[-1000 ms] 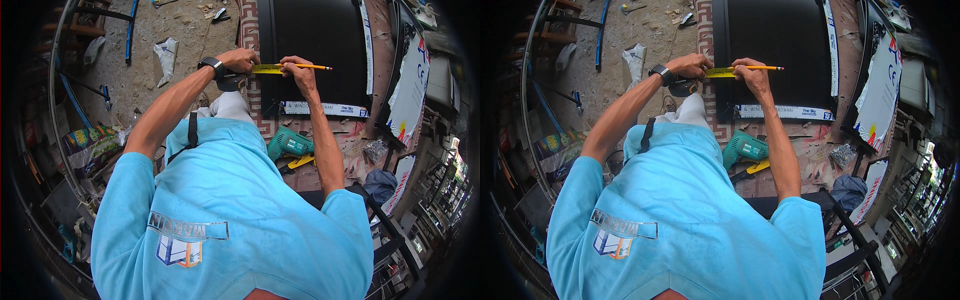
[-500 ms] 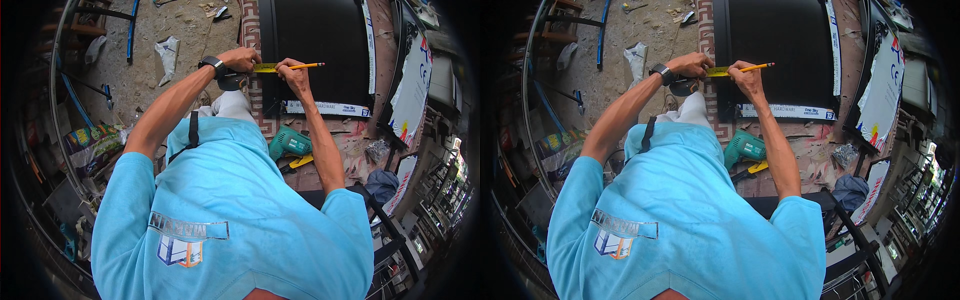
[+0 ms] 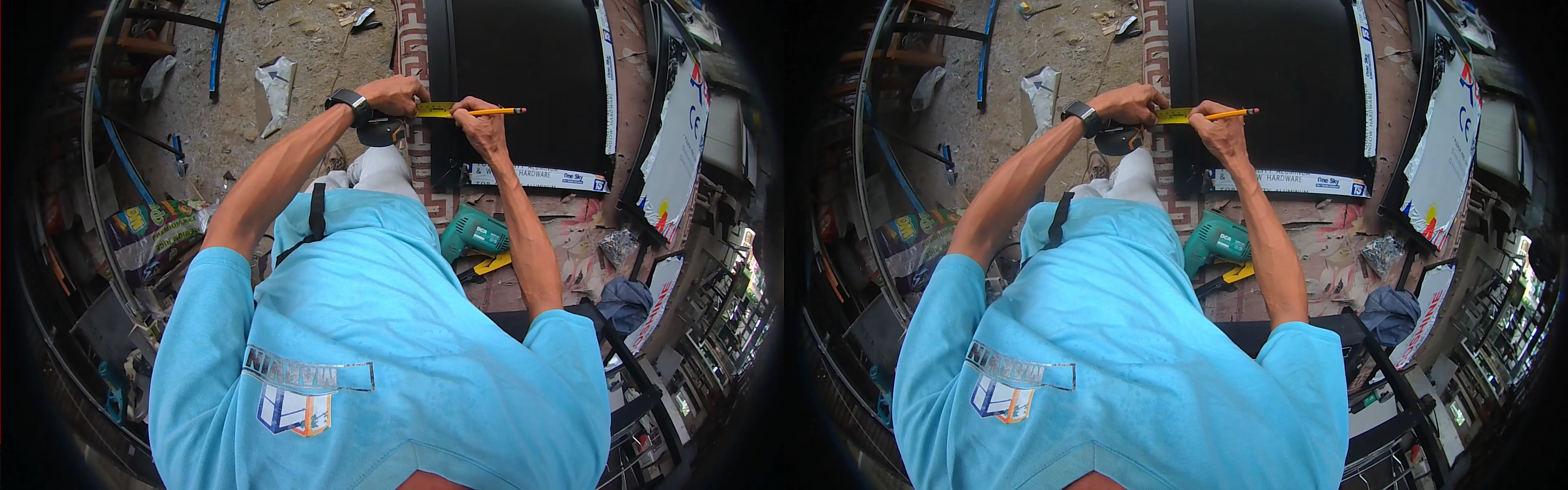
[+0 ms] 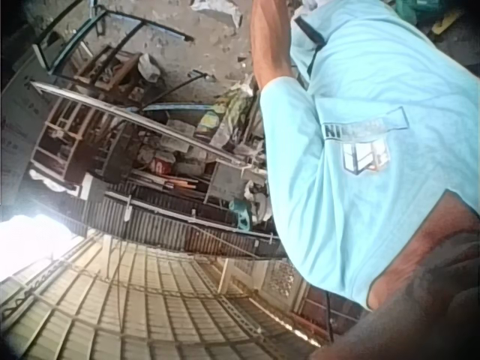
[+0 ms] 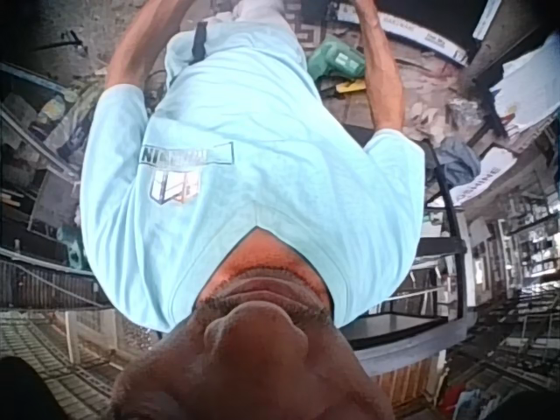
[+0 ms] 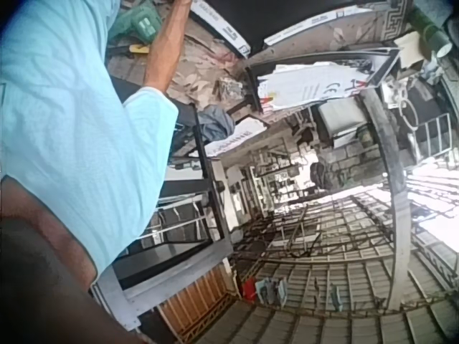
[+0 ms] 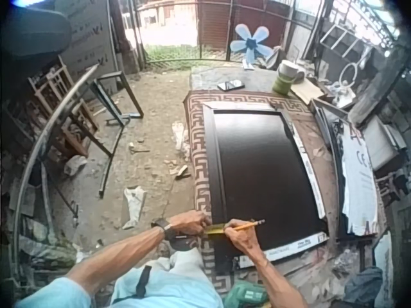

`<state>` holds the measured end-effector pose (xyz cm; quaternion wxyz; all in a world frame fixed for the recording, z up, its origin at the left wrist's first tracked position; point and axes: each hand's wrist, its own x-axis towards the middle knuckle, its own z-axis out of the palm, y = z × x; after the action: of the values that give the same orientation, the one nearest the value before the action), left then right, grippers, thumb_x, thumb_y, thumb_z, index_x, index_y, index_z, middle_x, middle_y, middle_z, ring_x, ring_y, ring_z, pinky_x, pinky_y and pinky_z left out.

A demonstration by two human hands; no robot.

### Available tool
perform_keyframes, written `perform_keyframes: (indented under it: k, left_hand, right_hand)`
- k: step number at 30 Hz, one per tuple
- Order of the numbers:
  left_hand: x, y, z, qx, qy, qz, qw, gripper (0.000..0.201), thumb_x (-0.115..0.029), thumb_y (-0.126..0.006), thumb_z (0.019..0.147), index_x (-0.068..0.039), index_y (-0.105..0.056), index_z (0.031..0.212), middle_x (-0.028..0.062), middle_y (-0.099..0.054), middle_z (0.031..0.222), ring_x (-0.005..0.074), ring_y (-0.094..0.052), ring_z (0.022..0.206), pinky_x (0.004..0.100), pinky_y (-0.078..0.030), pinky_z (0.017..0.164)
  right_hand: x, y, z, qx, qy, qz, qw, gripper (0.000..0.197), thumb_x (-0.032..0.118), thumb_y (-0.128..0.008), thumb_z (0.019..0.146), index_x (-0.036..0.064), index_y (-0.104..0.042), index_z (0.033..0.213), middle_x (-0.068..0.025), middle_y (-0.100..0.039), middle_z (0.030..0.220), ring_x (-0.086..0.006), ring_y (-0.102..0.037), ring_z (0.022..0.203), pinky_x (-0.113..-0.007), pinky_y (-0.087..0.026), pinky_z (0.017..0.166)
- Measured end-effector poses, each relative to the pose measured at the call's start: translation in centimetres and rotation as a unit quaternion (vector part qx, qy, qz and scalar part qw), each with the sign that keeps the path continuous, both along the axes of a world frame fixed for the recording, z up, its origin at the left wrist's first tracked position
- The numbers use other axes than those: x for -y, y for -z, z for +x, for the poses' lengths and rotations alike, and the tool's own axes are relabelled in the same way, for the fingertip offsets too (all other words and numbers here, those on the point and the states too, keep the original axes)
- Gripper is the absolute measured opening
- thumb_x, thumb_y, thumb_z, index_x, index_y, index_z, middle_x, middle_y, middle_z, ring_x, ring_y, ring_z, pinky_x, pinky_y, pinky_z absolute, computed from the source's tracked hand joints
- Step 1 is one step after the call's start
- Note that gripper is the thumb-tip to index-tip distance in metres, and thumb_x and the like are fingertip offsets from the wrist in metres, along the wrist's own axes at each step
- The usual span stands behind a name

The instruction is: Measure and mark a black panel using a tape measure and pencil.

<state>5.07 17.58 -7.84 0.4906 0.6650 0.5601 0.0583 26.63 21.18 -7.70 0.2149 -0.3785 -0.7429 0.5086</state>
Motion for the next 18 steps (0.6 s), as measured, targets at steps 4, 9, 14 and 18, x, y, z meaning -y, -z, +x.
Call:
perform_keyframes:
  k: [4,9,14,18]
  left_hand:
    - [-0.1,0.08,-0.02,0.001,-0.005,-0.013,1.0,0.044,-0.01,-0.058,0.073,-0.001,-0.059,0.115,0.0207,-0.064,0.103,0.0245,-0.066,0.083,0.0305,-0.053,0.072]
    - [0.04,0.06,0.0,0.003,-0.012,-0.012,1.0,0.044,-0.01,-0.056,0.073,-0.001,-0.059,0.116,0.0208,-0.064,0.103,0.0246,-0.066,0.084,0.0309,-0.053,0.073]
    - [-0.21,-0.51,0.13,-0.013,-0.004,-0.036,0.999,0.045,-0.008,-0.055,0.073,-0.001,-0.058,0.117,0.0212,-0.064,0.103,0.024,-0.066,0.082,0.0312,-0.054,0.073]
    - [-0.08,0.1,-0.25,0.004,-0.008,0.002,1.0,0.044,-0.008,-0.056,0.072,-0.001,-0.059,0.116,0.0205,-0.065,0.1,0.0228,-0.066,0.079,0.0316,-0.054,0.069]
  right_hand:
    - [0.09,-0.27,-0.07,0.011,0.001,-0.002,1.0,0.014,0.013,-0.055,0.077,0.002,-0.061,0.072,-0.0013,-0.057,0.062,-0.007,-0.051,0.054,-0.022,-0.042,0.05]
    - [0.05,-0.39,-0.13,0.019,-0.006,0.007,1.0,0.014,0.013,-0.055,0.076,0.0015,-0.061,0.072,-0.0014,-0.057,0.062,-0.0074,-0.052,0.054,-0.022,-0.042,0.05]
    - [-0.03,0.0,-0.19,0.013,-0.003,0.015,1.0,0.014,0.012,-0.055,0.076,0.0009,-0.061,0.071,-0.0016,-0.057,0.061,-0.0075,-0.052,0.054,-0.022,-0.042,0.05]
    - [0.08,-0.16,-0.44,0.009,0.01,0.009,1.0,0.013,0.011,-0.054,0.075,0.0004,-0.061,0.072,-0.002,-0.058,0.061,-0.0079,-0.052,0.053,-0.022,-0.042,0.05]
